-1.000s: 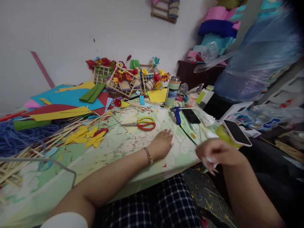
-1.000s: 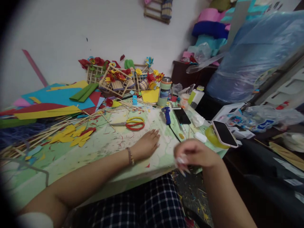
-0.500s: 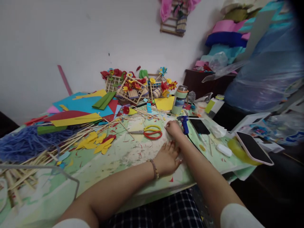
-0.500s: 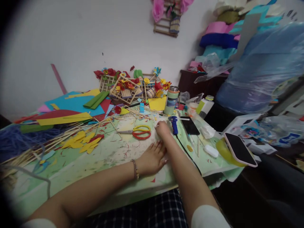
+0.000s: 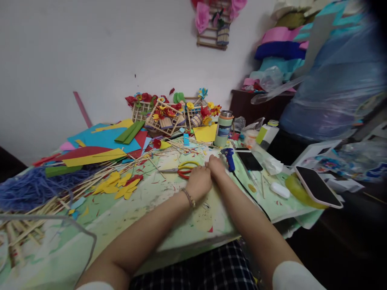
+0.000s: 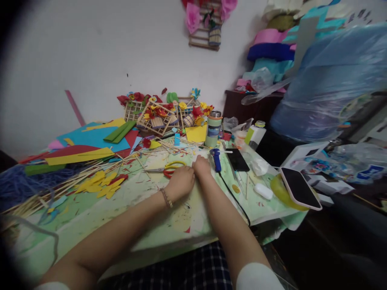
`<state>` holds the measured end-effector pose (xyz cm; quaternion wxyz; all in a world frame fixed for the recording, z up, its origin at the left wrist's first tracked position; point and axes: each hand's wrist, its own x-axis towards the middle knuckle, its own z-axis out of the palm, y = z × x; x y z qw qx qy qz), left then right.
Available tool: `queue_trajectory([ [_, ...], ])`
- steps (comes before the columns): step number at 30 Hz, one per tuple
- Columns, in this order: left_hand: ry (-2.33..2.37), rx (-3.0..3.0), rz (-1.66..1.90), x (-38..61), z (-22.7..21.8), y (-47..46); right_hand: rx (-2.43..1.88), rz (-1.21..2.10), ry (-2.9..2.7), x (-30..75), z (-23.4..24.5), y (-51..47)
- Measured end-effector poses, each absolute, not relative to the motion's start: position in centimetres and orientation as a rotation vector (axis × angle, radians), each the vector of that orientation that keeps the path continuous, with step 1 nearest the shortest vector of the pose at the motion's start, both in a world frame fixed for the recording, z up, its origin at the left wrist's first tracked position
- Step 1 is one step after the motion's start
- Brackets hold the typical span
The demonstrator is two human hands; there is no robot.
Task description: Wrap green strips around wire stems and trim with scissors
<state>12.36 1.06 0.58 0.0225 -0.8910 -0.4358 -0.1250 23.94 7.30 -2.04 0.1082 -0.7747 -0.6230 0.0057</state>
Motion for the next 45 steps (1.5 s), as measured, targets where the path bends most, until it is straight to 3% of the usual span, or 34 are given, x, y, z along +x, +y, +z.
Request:
queue_trajectory([
  [10,-1.350,-2.826,-0.188,13.6,-1.3,7.4,-2.315,-0.086,-1.808,23.7,-2.4,6.6],
  [45,-1.417,-2.757,-0.156,14.9,-1.9,6.4,-2.395,-0.054,-2.110,23.9,-0.5,6.4],
])
